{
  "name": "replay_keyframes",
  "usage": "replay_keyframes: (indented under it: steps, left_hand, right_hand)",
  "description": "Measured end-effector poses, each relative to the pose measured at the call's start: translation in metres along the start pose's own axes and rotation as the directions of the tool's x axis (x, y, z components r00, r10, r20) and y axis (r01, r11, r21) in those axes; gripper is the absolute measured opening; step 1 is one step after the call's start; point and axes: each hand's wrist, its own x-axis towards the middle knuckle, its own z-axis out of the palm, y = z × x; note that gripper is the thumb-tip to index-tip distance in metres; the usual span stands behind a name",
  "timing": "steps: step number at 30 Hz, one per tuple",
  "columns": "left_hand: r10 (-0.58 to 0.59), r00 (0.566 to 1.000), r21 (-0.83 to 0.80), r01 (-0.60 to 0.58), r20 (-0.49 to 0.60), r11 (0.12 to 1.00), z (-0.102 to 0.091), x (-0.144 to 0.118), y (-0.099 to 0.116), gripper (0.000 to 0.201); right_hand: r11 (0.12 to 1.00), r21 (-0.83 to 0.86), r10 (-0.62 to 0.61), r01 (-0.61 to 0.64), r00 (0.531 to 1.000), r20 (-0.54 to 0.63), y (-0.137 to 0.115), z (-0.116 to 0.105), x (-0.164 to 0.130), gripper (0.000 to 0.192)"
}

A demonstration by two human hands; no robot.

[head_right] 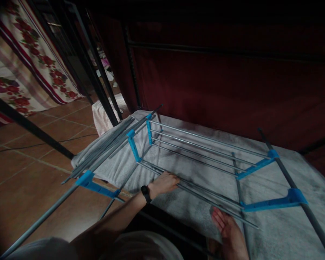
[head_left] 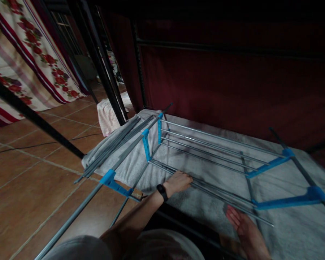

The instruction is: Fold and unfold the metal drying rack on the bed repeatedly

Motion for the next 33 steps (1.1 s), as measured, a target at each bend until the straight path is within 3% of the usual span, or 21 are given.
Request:
replay_keyframes:
  steps: [4,8,11,14,18,21,24,29,33]
  left_hand:
    - [-0.021,0.999,-0.042,0.023,0.042,0.999,0.022,-0.004,-0.004,0.019]
    - [-0.027,0.998,-0.083,0.031,0.057,0.996,0.026,-0.006,-0.007,0.021]
    - [-0.026,0.998,-0.107,0.032,0.056,0.994,0.023,-0.008,-0.006,0.019]
    - [-0.024,0.999,-0.129,0.029,0.039,0.991,0.018,-0.01,-0.006,0.016]
    - [-0.002,0.999,-0.173,0.009,0.036,0.985,0.012,-0.01,-0.009,0.015]
    - [0.0,1.0,-0.197,0.004,0.024,0.98,0.012,-0.01,-0.01,0.015]
    - [0.001,1.0,-0.196,-0.002,-0.005,0.981,0.014,-0.011,-0.01,0.014]
    - [0.036,0.999,-0.193,-0.042,-0.034,0.98,0.014,-0.013,-0.011,0.024]
    - [-0.033,0.996,-0.191,0.016,-0.087,0.982,0.01,-0.017,-0.015,0.031]
  right_hand:
    - [0.974,-0.034,0.227,-0.226,0.972,0.06,0.0,0.005,-0.004,0.042]
    - [0.966,-0.076,0.252,-0.248,0.966,0.057,-0.012,0.019,-0.01,0.046]
    - [0.983,-0.082,0.168,-0.162,0.982,0.082,-0.026,0.036,-0.014,0.045]
    - [0.995,-0.095,-0.001,0.008,0.997,0.075,-0.038,0.053,-0.01,0.042]
    - [0.941,-0.296,-0.17,0.165,0.985,0.008,-0.039,0.072,0.014,0.035]
    - [0.814,-0.473,-0.374,0.337,0.927,0.017,-0.033,0.087,0.032,0.03]
    - [0.645,-0.601,-0.497,0.472,0.857,0.139,-0.03,0.106,0.045,0.032]
    - [0.341,-0.749,-0.455,0.568,0.797,0.397,-0.027,0.143,0.058,0.04]
    - [0.177,-0.756,-0.326,0.63,0.762,0.559,-0.025,0.166,0.06,0.039]
